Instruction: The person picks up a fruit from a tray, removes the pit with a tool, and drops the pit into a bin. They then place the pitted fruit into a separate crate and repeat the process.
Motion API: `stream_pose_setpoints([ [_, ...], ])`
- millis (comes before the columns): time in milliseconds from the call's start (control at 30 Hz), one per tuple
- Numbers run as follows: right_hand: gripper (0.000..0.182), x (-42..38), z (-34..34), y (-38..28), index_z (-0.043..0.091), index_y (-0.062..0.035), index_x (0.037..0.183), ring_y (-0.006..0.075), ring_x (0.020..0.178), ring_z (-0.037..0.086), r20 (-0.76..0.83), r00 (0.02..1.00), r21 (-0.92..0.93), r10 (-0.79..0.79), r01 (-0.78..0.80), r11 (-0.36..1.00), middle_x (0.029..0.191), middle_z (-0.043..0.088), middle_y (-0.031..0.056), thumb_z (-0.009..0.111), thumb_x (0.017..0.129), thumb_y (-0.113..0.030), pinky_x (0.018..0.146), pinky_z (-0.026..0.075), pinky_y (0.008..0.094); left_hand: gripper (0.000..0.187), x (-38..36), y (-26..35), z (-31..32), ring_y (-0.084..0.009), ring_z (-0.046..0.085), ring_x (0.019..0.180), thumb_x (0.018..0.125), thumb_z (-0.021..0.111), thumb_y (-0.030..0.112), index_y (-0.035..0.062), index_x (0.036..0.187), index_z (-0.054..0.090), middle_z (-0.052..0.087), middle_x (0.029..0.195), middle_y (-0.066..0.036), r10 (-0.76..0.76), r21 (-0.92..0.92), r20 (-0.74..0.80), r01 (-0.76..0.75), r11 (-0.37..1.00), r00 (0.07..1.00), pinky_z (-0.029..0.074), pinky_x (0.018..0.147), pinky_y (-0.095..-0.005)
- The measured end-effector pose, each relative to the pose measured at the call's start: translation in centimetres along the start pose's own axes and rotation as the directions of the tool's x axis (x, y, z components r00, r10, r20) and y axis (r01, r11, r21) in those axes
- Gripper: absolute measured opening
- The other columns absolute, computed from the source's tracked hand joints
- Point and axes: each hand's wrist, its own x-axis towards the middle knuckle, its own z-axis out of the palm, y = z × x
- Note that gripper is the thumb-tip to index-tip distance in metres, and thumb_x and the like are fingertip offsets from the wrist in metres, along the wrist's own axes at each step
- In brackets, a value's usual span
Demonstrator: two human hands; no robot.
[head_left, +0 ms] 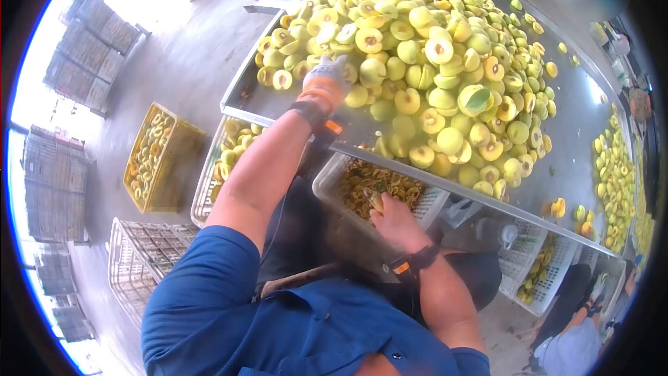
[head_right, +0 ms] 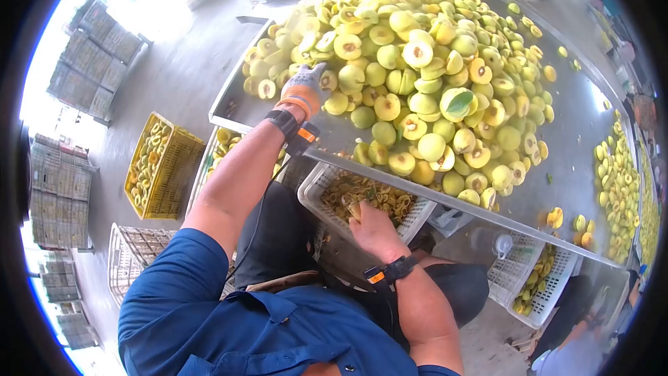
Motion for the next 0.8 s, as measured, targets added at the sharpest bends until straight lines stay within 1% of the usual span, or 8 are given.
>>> stream_pose_setpoints([
  [133, 0.028, 0.2, -1.5, -2.2, 0.057, 0.0048, 0.107, 0.0546, 0.094, 0.065, -0.006, 0.999, 0.152, -0.050, 0.051, 0.987, 0.092, 0.068, 0.0336, 0.065, 0.094, -0.019, 0.083, 0.051, 0.0597, 0.076, 1.3, -2.0, 1.7, -0.0392, 0.066, 0.122, 0.074, 0.091, 0.036, 0.0038, 0.136, 0.061, 0.066, 0.132, -0.023, -0.060, -0.158, -0.023, 0.055, 0.986, 0.998, 0.055, 0.101, -0.0451],
  [233, 0.028, 0.3, -2.3, -3.8, 0.058, 0.0045, 0.106, 0.0552, 0.094, 0.064, -0.025, 0.995, 0.252, -0.093, 0.097, 0.963, 0.093, 0.068, 0.0340, 0.066, 0.094, -0.020, 0.082, 0.050, 0.0598, 0.073, 0.2, -3.6, 2.9, -0.0345, 0.071, 0.112, 0.073, 0.092, 0.037, 0.0009, 0.130, 0.064, 0.072, 0.122, -0.021, -0.104, -0.383, 0.054, 0.117, 0.916, 0.993, 0.057, 0.096, -0.0414],
  [267, 0.028, 0.5, -2.4, -3.9, 0.058, 0.0047, 0.107, 0.0550, 0.094, 0.065, -0.059, 0.994, 0.262, -0.094, 0.106, 0.959, 0.094, 0.068, 0.0339, 0.066, 0.094, -0.020, 0.082, 0.051, 0.0591, 0.065, -0.3, -4.1, 2.8, -0.0234, 0.074, 0.091, 0.078, 0.093, 0.027, -0.0007, 0.130, 0.067, 0.077, 0.112, -0.017, -0.133, -0.426, 0.074, 0.152, 0.892, 0.988, 0.061, 0.076, -0.0365],
  [367, 0.030, 0.6, -2.7, -4.6, 0.060, 0.0052, 0.111, 0.0542, 0.096, 0.066, -0.154, 0.985, 0.314, -0.076, 0.122, 0.942, 0.096, 0.070, 0.0334, 0.066, 0.094, -0.020, 0.084, 0.052, 0.0569, 0.056, -4.8, -1.7, -0.5, -0.0172, 0.073, 0.088, 0.085, 0.088, 0.014, -0.0001, 0.134, 0.066, 0.076, 0.112, -0.013, -0.118, -0.816, 0.183, 0.218, 0.536, 0.976, 0.061, 0.071, -0.0314],
  [400, 0.031, 0.4, -3.4, -5.4, 0.060, 0.0053, 0.112, 0.0537, 0.096, 0.066, -0.182, 0.981, 0.341, -0.065, 0.125, 0.932, 0.097, 0.070, 0.0332, 0.066, 0.095, -0.020, 0.084, 0.052, 0.0561, 0.048, -6.1, -1.3, -1.0, -0.0185, 0.074, 0.092, 0.092, 0.080, 0.003, -0.0003, 0.137, 0.065, 0.076, 0.114, -0.013, -0.075, -0.852, 0.221, 0.229, 0.471, 0.973, 0.063, 0.073, -0.0308],
  [467, 0.035, 0.2, -4.1, -6.2, 0.061, 0.0055, 0.120, 0.0522, 0.097, 0.068, -0.220, 0.975, 0.349, -0.039, 0.116, 0.930, 0.098, 0.071, 0.0325, 0.066, 0.096, -0.020, 0.085, 0.054, 0.0533, 0.046, -9.5, 0.5, -2.0, -0.0212, 0.075, 0.093, 0.093, 0.078, 0.003, -0.0016, 0.136, 0.064, 0.076, 0.115, -0.014, -0.049, -0.913, 0.263, 0.265, 0.309, 0.963, 0.064, 0.075, -0.0334],
  [567, 0.032, -0.1, -4.1, -6.5, 0.060, 0.0062, 0.115, 0.0411, 0.092, 0.068, -0.298, 0.953, 0.408, -0.047, 0.172, 0.897, 0.095, 0.070, 0.0263, 0.068, 0.094, -0.016, 0.086, 0.053, 0.0464, 0.040, -15.1, 4.5, -3.0, -0.0270, 0.076, 0.093, 0.094, 0.076, 0.001, -0.0070, 0.130, 0.063, 0.074, 0.114, -0.018, -0.046, -0.961, 0.266, 0.269, 0.062, 0.963, 0.067, 0.079, -0.0398],
  [800, 0.029, -2.0, -4.3, -5.9, 0.058, 0.0065, 0.117, 0.0511, 0.106, 0.066, -0.307, 0.952, 0.326, 0.012, 0.093, 0.941, 0.107, 0.070, 0.0336, 0.063, 0.095, -0.012, 0.090, 0.053, 0.0511, 0.037, -20.7, 7.6, -0.9, -0.0257, 0.075, 0.092, 0.089, 0.082, 0.005, -0.0104, 0.118, 0.065, 0.074, 0.108, -0.018, -0.134, -0.973, 0.200, 0.212, 0.088, 0.971, 0.066, 0.078, -0.0385],
])
